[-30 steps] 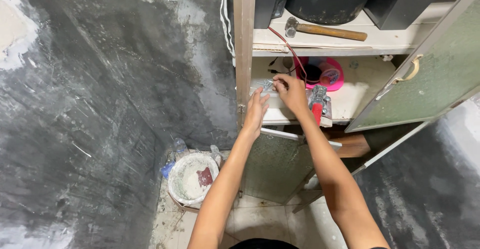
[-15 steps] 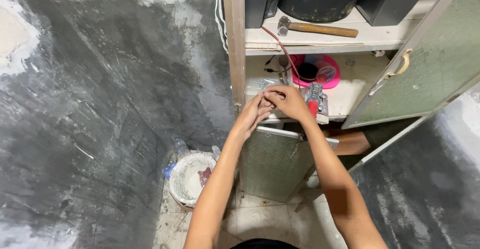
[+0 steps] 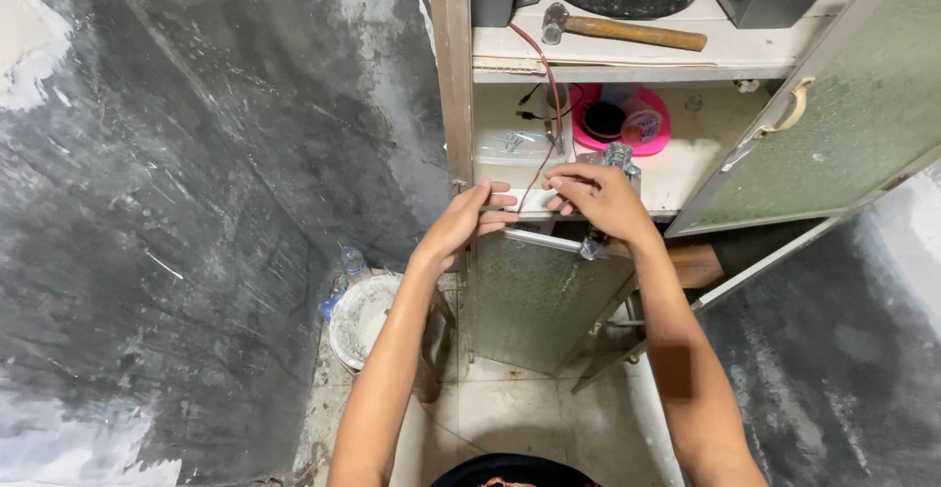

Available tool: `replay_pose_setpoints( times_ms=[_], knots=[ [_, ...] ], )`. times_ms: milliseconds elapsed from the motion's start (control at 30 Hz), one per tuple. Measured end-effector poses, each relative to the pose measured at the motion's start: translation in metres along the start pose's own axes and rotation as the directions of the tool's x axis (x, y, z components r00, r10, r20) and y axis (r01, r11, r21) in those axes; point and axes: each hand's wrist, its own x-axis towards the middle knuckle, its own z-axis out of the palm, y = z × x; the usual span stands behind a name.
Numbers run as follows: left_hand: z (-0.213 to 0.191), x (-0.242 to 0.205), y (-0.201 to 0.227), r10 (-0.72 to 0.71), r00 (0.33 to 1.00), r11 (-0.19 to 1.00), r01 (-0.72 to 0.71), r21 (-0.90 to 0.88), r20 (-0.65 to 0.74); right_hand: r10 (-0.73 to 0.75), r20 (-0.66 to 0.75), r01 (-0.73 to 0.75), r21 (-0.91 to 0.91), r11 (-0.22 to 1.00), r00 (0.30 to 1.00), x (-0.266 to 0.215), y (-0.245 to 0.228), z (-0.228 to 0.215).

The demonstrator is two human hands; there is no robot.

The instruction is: The person retrieves a hammer from a cabinet and repeatedly strikes a dark wall surface with it. The person uses one hand to stabilize against the wall while hammering with the other.

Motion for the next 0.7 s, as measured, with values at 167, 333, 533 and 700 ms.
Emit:
replay_pose_setpoints(
  times_ms=[167, 333, 533, 700],
  knots=[
    [-0.002, -0.017, 0.011, 0.046, 0.999, 0.998, -0.046, 0.052, -0.005, 0.02, -0.158, -0.014, 0.039, 0.999, 0.987, -0.028, -0.001, -0.031],
    [0.001, -0.028, 0.01, 0.1, 0.995, 0.988, -0.098, 0.118, -0.009, 0.031, -0.223, -0.021, 0.047, 0.999, 0.974, -0.055, -0.008, -0.038],
    [-0.019, -0.048, 0.006, 0.114, 0.993, 0.983, -0.113, 0.144, -0.003, 0.02, -0.236, -0.02, 0.003, 1.0, 0.972, -0.073, -0.013, -0.03],
    [-0.047, -0.08, 0.001, 0.155, 0.98, 0.982, -0.139, 0.131, -0.122, 0.017, -0.212, -0.02, -0.012, 1.0, 0.977, -0.066, -0.01, -0.01]
  ],
)
